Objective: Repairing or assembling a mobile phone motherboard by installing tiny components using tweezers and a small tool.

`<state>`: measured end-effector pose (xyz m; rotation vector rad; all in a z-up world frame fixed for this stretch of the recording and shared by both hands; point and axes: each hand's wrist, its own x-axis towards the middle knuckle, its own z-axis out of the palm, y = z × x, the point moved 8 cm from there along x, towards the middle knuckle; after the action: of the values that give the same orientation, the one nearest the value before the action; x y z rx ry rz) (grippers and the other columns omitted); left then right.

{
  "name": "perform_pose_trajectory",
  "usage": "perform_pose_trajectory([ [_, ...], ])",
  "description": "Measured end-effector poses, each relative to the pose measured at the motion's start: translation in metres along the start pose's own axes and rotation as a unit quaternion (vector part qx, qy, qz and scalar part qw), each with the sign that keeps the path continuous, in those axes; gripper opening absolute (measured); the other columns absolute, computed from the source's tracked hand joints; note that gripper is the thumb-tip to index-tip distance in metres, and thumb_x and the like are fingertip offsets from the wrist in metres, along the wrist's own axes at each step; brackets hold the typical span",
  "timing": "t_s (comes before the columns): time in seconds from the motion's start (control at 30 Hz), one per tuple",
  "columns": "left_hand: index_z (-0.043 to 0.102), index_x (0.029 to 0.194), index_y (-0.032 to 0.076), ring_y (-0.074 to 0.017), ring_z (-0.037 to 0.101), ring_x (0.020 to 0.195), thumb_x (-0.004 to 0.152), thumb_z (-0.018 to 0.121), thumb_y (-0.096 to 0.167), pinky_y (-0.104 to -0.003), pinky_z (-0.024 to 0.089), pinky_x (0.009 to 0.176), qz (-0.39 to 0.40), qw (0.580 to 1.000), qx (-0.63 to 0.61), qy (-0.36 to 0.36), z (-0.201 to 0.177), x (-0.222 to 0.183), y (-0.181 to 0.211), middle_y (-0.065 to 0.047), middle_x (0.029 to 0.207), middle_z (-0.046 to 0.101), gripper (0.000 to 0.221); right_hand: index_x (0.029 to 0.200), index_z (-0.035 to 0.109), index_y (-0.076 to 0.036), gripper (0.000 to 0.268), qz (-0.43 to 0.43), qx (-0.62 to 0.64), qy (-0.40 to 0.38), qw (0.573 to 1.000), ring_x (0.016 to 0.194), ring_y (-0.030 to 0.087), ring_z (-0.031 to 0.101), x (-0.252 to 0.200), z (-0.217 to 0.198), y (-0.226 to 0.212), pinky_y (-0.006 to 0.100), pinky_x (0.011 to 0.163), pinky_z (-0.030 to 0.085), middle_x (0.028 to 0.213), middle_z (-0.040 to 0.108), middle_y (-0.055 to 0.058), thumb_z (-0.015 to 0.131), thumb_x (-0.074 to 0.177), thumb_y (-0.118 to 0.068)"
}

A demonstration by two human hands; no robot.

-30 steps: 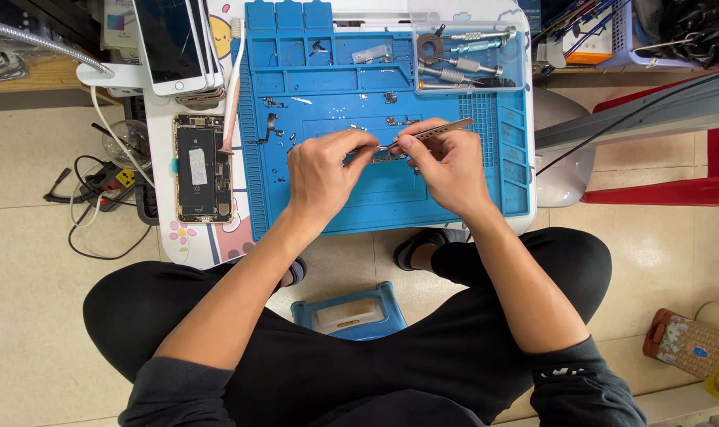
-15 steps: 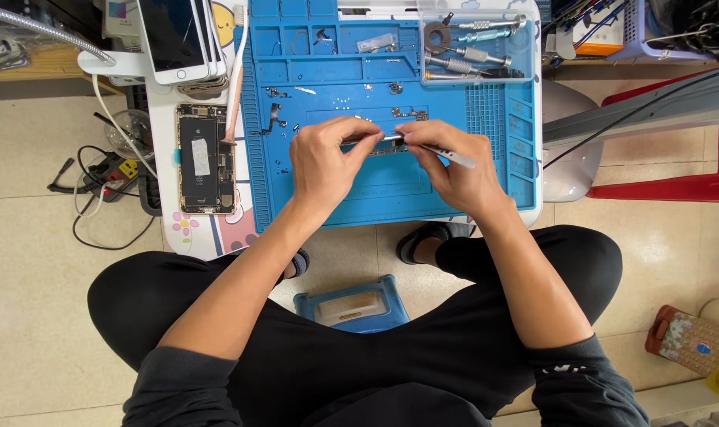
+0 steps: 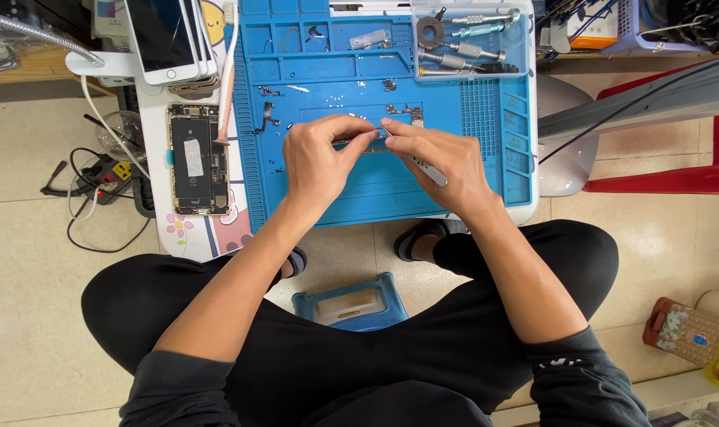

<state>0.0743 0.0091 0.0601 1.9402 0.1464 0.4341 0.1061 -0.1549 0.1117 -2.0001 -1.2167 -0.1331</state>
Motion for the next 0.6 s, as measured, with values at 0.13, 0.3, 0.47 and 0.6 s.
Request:
perform_pose_trajectory([
  [0.13,0.083,0.097,0.015,-0.0271,0.080,0.084,0.092,0.081,0.003,-0.033,0.064,0.074,-0.001,1.000,-0.007,-0.006,-0.0007,0.0008,0.0001,-0.008,0.085,0.081,0.013,0.113,0.079,-0.014,0.028,0.000,-0.018,-0.006,1.000,0.099,0.030,0.079,-0.0033,0.0039,0.0036,0.038,0.081,0.062,0.124,0.080,0.006,0.076,0.096,0.009],
  [0.3,0.084,0.096,0.016,-0.0262,0.080,0.084,0.092,0.081,0.004,-0.032,0.064,0.074,-0.003,1.000,0.000,-0.012,0.0004,0.0010,-0.0018,-0.006,0.085,0.081,0.014,0.113,0.079,-0.014,0.030,-0.003,-0.025,-0.009,1.000,0.101,0.030,0.079,-0.0046,0.0053,0.0044,0.039,0.081,0.062,0.125,0.080,0.007,0.077,0.094,0.010],
  [0.47,0.083,0.096,0.016,-0.0272,0.080,0.085,0.090,0.081,0.003,-0.033,0.065,0.074,-0.009,1.000,-0.011,-0.018,-0.0002,0.0018,-0.0019,-0.007,0.084,0.081,0.014,0.112,0.079,-0.014,0.029,-0.006,-0.020,-0.002,1.000,0.100,0.029,0.079,-0.0032,0.0043,0.0038,0.037,0.081,0.062,0.123,0.081,0.007,0.077,0.095,0.009],
  [0.6,0.084,0.096,0.015,-0.0280,0.080,0.085,0.090,0.081,0.002,-0.033,0.065,0.074,-0.017,0.999,-0.022,-0.019,0.0002,0.0013,-0.0029,-0.008,0.084,0.081,0.015,0.111,0.079,-0.014,0.027,-0.005,-0.020,-0.001,1.000,0.100,0.028,0.079,-0.0022,0.0042,0.0028,0.036,0.081,0.062,0.123,0.081,0.006,0.077,0.096,0.008],
])
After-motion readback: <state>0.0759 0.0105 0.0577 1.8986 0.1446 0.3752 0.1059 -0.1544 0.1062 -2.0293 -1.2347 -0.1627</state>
